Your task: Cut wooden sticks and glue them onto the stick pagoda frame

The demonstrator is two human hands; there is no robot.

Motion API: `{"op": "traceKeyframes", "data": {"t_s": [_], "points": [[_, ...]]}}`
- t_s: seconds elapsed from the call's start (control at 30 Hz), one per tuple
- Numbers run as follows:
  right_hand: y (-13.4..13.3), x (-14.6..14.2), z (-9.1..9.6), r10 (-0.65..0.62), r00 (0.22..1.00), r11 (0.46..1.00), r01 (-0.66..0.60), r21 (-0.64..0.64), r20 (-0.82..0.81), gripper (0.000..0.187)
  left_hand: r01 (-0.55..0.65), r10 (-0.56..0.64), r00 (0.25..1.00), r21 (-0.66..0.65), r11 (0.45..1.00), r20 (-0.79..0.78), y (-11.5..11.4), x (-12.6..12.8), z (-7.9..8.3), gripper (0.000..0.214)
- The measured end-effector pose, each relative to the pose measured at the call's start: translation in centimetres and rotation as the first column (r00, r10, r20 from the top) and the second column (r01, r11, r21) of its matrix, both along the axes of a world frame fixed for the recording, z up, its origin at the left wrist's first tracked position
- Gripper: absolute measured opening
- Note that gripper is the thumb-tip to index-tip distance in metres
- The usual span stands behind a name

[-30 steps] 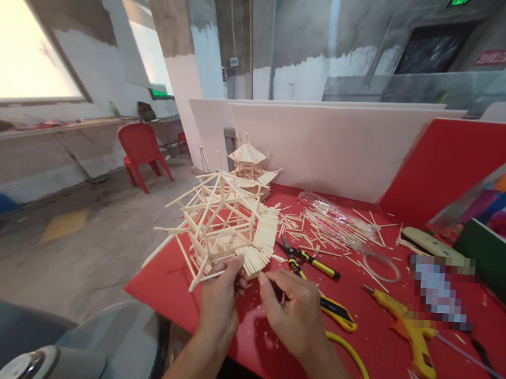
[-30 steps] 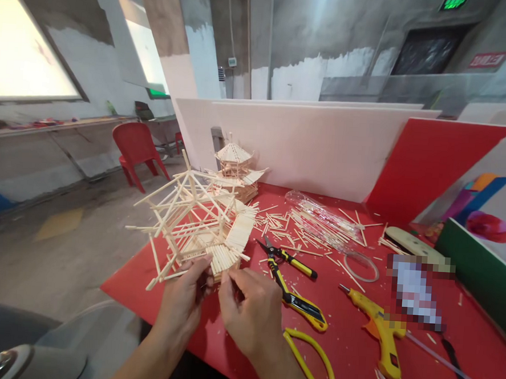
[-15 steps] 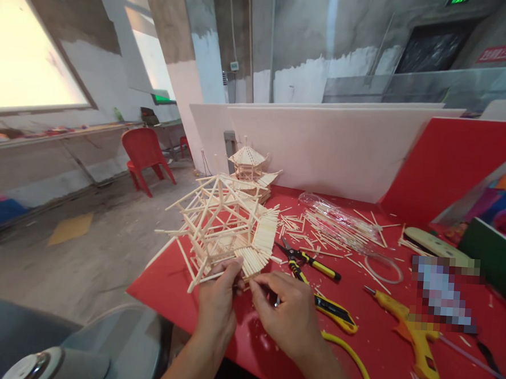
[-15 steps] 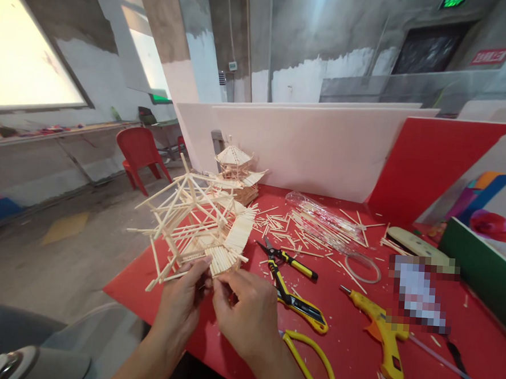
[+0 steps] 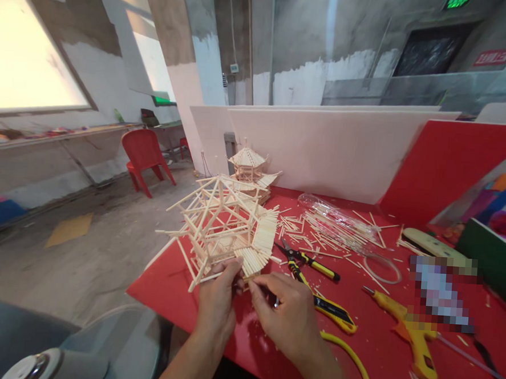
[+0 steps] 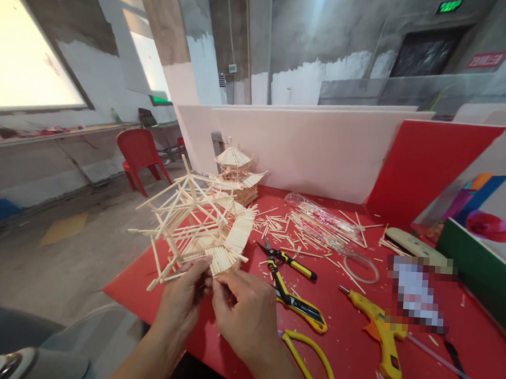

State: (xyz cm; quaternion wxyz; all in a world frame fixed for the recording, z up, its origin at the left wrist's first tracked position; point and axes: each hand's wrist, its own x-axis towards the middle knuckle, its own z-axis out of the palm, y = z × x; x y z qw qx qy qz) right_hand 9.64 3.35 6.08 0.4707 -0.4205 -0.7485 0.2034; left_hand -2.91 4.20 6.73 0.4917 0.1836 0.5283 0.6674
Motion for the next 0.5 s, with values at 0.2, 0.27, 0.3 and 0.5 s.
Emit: {"op": "traceKeyframes", "data": {"t_s": [0.2,0.27,0.3,0.5], "points": [[-0.08,0.19,-0.07,-0.005,1.000,1.000,0.005,-0.005,-0.001,0.015,-0.012,0.012,1.000,0.000,1.000,0.002,0.02,0.06,-0.13,0.026],[-0.02,0.17,-0.14,-0.004,1.000,1.000,0.004,-0.011,-0.002,0.015,-0.019,0.019,1.000,-0.004,1.000,0.003,0.00,0.10,-0.12,0.025],[0.02,0.14,-0.17,-0.006,1.000,1.000,0.006,-0.013,-0.001,0.015,-0.022,0.022,1.000,-0.005,1.000,0.005,-0.01,0.12,-0.09,0.025],[0.25,-0.21,-0.47,-0.048,0.998,0.999,0.048,0.014,0.044,0.008,-0.023,0.023,1.000,0.002,1.000,0.017,-0.11,0.21,0.30,0.023]]}}
